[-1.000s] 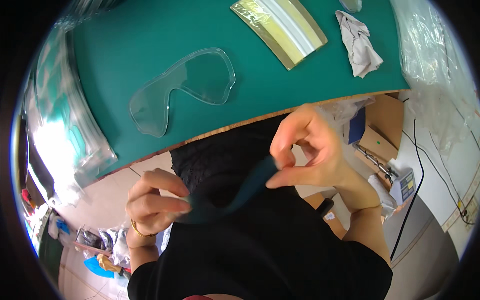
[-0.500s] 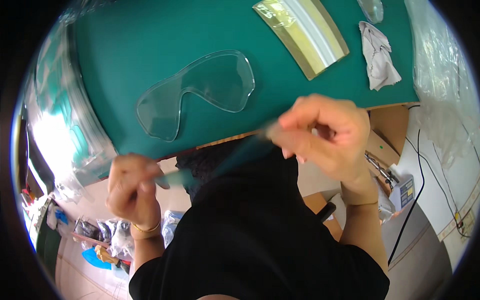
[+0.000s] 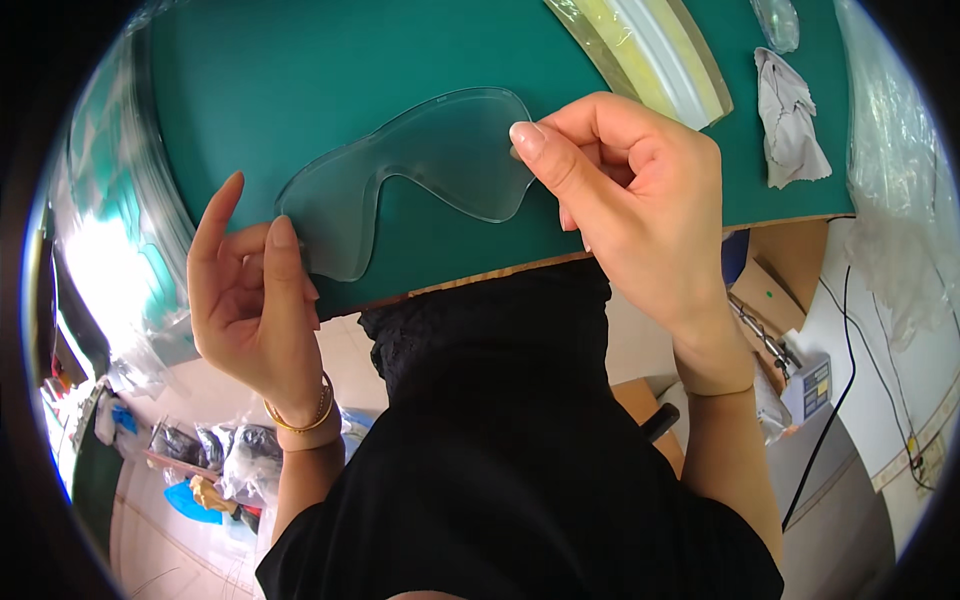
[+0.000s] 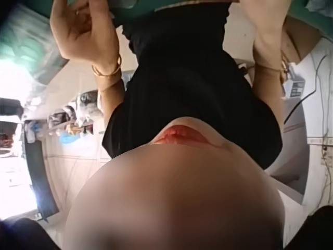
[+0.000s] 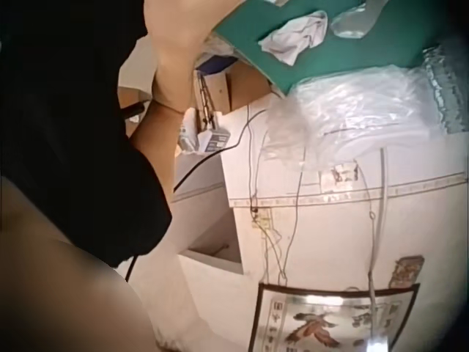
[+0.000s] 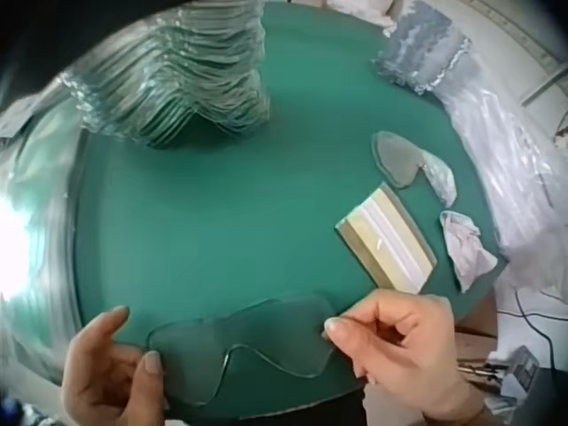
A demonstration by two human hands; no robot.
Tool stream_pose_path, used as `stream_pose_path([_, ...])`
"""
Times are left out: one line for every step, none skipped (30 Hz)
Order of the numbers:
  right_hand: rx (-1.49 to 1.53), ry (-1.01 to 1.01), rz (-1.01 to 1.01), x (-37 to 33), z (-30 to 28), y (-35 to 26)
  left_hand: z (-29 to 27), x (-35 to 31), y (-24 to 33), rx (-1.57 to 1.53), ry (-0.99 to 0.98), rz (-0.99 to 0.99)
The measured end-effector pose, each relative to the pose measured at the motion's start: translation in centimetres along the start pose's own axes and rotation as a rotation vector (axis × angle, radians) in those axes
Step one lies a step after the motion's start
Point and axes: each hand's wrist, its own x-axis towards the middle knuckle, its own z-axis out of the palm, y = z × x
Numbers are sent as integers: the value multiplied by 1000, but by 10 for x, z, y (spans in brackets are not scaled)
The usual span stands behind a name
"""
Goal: The person is cleaning plastic safety goggles lenses with a cloth and organizing them on a workbench.
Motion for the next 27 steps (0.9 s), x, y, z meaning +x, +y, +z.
stream_pose_path([-1,0,1,0,1,0,0,1,0,-1,-1,-1])
stream_pose_path([-11,4,4,1,1,-1,0,1,1,5,-2,-8])
stream_pose_path([-20,6,5,1,2,-2,-1,1,1,12,-2,-15])
stream_pose_path([-19,5,6,1,3,-2,-2,1,1,13,-1,-15])
stream_pose_path([-21,1,10,1,4,-2,-3,1,0,21,2,9])
stream_pose_path([-25,0,15,1,3,-3,-3,1,-1,25,2,33])
stream_pose_path([-27,2,16,1,3,-3,-3,2,-1,24,0,33])
stream_pose_path([-27,-1,25,1,3,-3,-3,2,-1,25,-2,24])
stream_pose_path([-27,-7,33,1,3,-3,-3,2,-1,29,-2,14])
stream_pose_path([-27,-7,33,0,3,-3,-3,2,0,29,-2,13])
stream_pose_path([-29,-8,30,0,2,-3,-2,2,0,33,-3,17])
stream_pose_path([-28,-11,28,0,3,-2,-2,1,0,39,-3,20])
stream_pose_path([-28,-11,28,0,3,-3,-3,1,1,41,-3,19])
stream_pose_path([-31,-13,29,0,3,-3,-3,1,1,46,-2,20])
stream_pose_path([-35,-12,30,0,2,-3,-3,1,1,50,-4,22])
stream_pose_path([-35,-10,31,0,2,-3,-2,1,1,50,-6,22])
stream_pose_path([-38,-7,22,0,2,-3,-2,1,1,39,-5,23])
stream_pose_path([-41,-5,14,0,3,-2,-2,1,0,30,-2,24])
stream_pose_path([-40,-5,15,0,3,-1,-1,1,0,30,-3,23])
stream_pose_path([-33,-5,9,0,3,0,-1,1,0,32,4,14])
stream_pose_path([-26,-6,2,0,3,1,0,1,1,34,12,4])
stream_pose_path([-25,-6,2,0,3,2,-1,1,-1,44,5,22])
stream_pose_path([-42,-10,-18,0,3,3,-1,1,0,45,5,23])
stream_pose_path([-59,-13,-37,0,3,4,-1,1,1,42,4,20])
stream_pose_path([-58,-12,-38,0,3,4,-2,0,2,40,3,17])
stream_pose_path([-59,-9,-39,0,3,3,-2,0,2,41,3,19])
stream_pose_path([-63,-3,-38,0,4,3,-1,1,1,41,5,9])
